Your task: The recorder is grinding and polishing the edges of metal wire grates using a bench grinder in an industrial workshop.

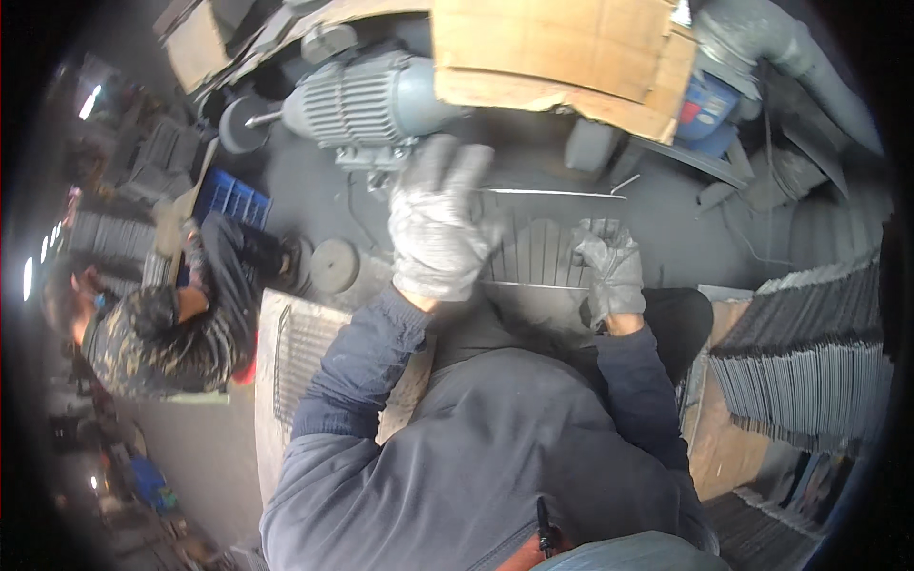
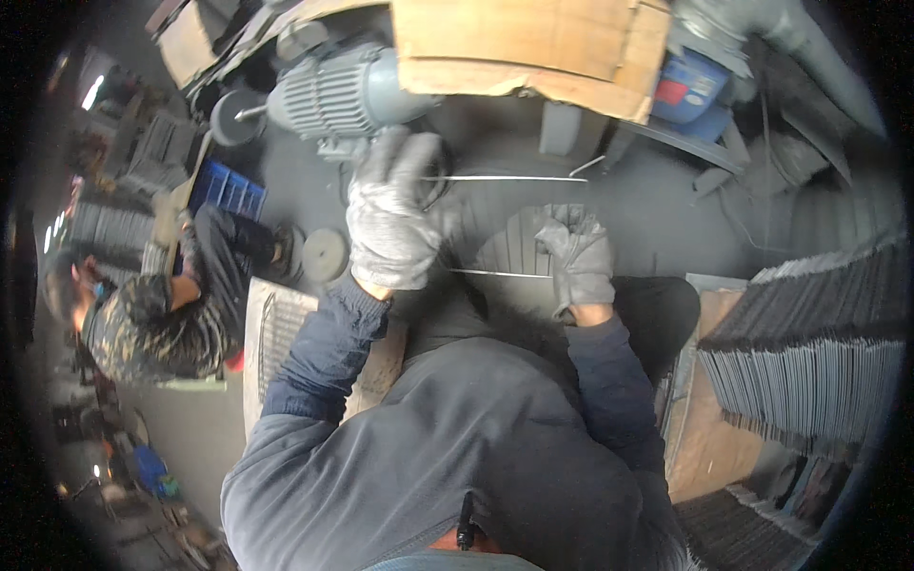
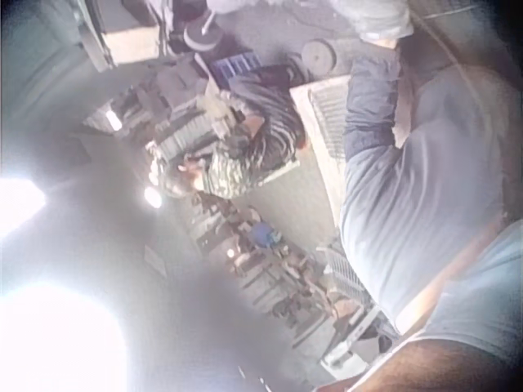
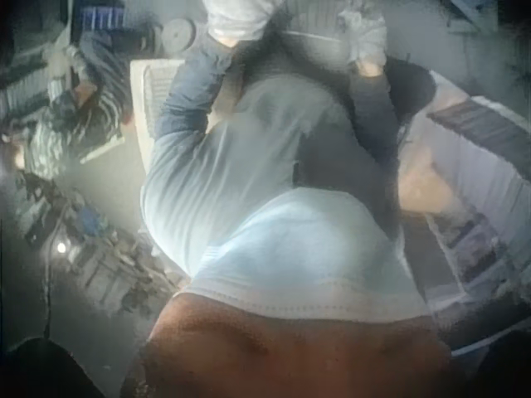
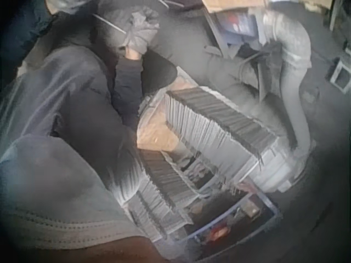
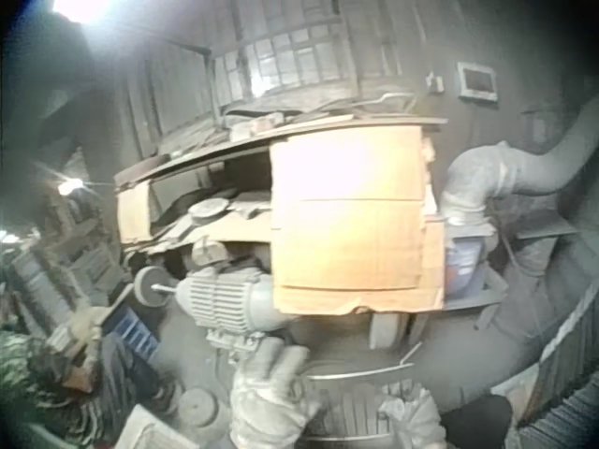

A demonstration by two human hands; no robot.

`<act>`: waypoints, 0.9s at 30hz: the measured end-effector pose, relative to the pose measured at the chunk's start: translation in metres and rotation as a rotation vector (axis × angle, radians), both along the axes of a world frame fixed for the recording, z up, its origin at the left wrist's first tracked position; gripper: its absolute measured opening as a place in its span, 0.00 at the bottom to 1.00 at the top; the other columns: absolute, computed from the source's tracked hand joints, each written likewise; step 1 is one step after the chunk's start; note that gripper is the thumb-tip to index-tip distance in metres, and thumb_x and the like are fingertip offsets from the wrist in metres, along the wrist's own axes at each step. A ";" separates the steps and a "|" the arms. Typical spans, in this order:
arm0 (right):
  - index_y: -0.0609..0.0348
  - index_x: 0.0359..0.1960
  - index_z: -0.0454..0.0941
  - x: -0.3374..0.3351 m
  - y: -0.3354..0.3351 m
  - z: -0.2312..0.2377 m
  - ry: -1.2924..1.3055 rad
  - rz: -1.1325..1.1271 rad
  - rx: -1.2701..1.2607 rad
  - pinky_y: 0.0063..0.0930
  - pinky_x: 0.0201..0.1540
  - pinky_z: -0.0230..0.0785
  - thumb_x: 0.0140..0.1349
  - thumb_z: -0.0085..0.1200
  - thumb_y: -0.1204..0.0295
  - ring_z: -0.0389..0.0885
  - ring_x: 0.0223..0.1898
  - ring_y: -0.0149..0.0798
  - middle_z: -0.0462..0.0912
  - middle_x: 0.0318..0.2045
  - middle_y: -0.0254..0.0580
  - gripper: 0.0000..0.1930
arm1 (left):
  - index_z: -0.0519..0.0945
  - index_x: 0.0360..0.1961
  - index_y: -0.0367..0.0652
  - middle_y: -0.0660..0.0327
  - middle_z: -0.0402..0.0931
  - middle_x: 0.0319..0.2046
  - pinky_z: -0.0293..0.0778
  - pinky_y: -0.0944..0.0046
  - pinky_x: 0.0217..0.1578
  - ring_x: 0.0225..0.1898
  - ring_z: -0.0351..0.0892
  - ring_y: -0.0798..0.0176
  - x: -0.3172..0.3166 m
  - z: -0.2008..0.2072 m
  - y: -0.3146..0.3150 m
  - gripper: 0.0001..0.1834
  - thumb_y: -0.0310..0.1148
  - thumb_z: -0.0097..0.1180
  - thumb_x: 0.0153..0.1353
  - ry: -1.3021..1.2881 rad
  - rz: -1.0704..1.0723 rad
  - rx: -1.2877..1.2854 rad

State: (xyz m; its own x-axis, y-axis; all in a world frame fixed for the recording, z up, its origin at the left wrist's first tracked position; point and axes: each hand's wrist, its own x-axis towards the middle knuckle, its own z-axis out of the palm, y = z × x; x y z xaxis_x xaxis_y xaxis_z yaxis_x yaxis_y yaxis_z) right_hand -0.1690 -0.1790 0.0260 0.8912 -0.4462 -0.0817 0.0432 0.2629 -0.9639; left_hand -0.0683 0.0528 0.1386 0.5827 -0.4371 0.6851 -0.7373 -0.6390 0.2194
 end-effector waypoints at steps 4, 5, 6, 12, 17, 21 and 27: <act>0.60 0.40 0.82 -0.006 -0.051 -0.020 0.162 -0.113 0.089 0.25 0.33 0.75 0.64 0.68 0.68 0.80 0.30 0.28 0.83 0.31 0.31 0.10 | 0.77 0.63 0.37 0.60 0.87 0.46 0.83 0.64 0.45 0.43 0.87 0.65 0.036 -0.088 -0.035 0.27 0.28 0.70 0.64 1.644 -0.190 -0.882; 0.60 0.41 0.82 -0.006 -0.060 -0.025 0.206 -0.089 0.095 0.25 0.33 0.75 0.63 0.69 0.68 0.80 0.30 0.28 0.83 0.32 0.32 0.11 | 0.79 0.61 0.38 0.63 0.87 0.41 0.81 0.67 0.35 0.34 0.85 0.69 0.030 -0.112 -0.045 0.23 0.28 0.68 0.65 1.554 -0.300 -0.752; 0.60 0.42 0.82 -0.005 -0.071 -0.029 0.266 -0.117 0.057 0.25 0.33 0.75 0.63 0.69 0.67 0.80 0.30 0.28 0.83 0.32 0.32 0.12 | 0.82 0.54 0.39 0.63 0.86 0.37 0.78 0.67 0.31 0.31 0.83 0.70 0.030 -0.131 -0.057 0.18 0.30 0.69 0.64 1.587 -0.265 -0.718; 0.59 0.45 0.83 -0.018 -0.132 -0.055 0.331 -0.213 -0.060 0.28 0.34 0.74 0.63 0.68 0.63 0.81 0.31 0.30 0.84 0.33 0.33 0.15 | 0.78 0.37 0.44 0.66 0.81 0.29 0.71 0.66 0.24 0.23 0.76 0.68 0.037 -0.177 -0.123 0.10 0.33 0.70 0.65 1.526 -0.297 -0.562; 0.61 0.47 0.85 -0.009 -0.138 -0.043 0.379 -0.372 -0.041 0.29 0.32 0.77 0.61 0.68 0.65 0.83 0.29 0.34 0.85 0.32 0.35 0.16 | 0.81 0.42 0.42 0.66 0.80 0.28 0.74 0.65 0.24 0.23 0.77 0.68 0.053 -0.185 -0.146 0.10 0.32 0.69 0.64 1.658 -0.339 -0.688; 0.62 0.45 0.84 0.040 -0.085 -0.038 0.378 -0.293 -0.040 0.29 0.29 0.76 0.62 0.68 0.64 0.81 0.24 0.33 0.84 0.28 0.36 0.16 | 0.82 0.45 0.44 0.63 0.83 0.29 0.74 0.66 0.22 0.23 0.79 0.67 0.078 -0.183 -0.089 0.11 0.35 0.70 0.67 1.542 -0.247 -0.687; 0.60 0.43 0.86 0.072 -0.040 -0.063 0.359 -0.272 0.029 0.30 0.32 0.75 0.62 0.67 0.68 0.81 0.28 0.32 0.85 0.32 0.36 0.12 | 0.83 0.40 0.40 0.63 0.80 0.28 0.74 0.62 0.24 0.23 0.76 0.65 0.092 -0.176 -0.043 0.13 0.40 0.67 0.67 1.318 -0.122 -0.600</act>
